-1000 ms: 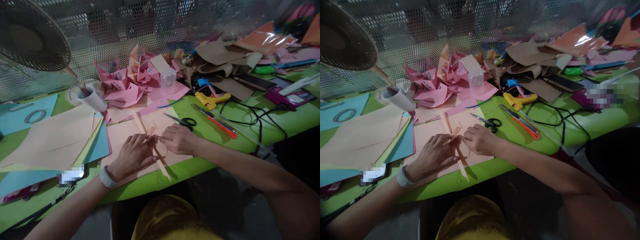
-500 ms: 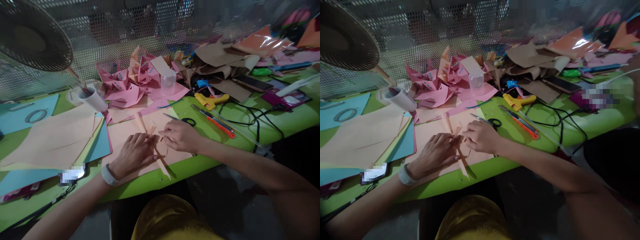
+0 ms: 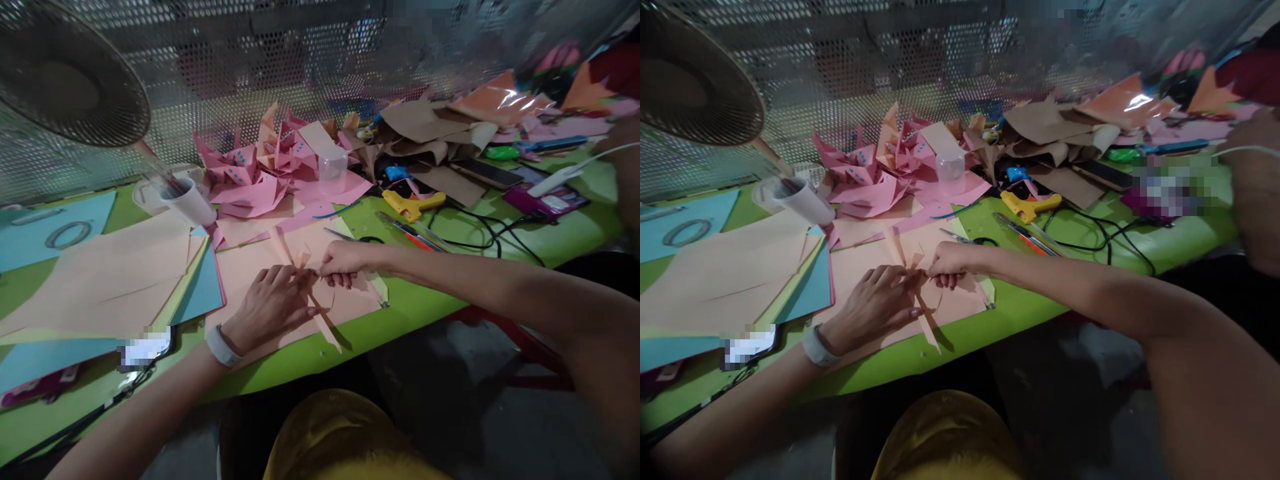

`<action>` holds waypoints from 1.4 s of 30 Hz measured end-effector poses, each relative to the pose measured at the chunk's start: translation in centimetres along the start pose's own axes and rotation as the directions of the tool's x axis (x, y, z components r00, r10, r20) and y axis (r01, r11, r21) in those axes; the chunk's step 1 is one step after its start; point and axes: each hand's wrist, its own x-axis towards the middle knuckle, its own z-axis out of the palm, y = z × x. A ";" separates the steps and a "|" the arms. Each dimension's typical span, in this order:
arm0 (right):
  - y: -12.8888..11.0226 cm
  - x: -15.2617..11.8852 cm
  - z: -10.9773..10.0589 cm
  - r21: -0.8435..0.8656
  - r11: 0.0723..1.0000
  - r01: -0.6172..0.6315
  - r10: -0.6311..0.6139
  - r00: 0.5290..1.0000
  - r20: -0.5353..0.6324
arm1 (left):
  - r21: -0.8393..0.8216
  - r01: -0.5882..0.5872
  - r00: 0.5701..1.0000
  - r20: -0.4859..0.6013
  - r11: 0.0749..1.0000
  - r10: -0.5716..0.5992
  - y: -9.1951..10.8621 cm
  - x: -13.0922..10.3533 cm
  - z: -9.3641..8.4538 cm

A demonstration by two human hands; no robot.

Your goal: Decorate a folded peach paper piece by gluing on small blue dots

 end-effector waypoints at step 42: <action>0.4 -0.3 0.5 0.057 0.997 -0.059 0.059 0.998 -0.011 | -0.501 0.673 0.732 0.554 0.544 -0.396 -3.7 5.2 -2.0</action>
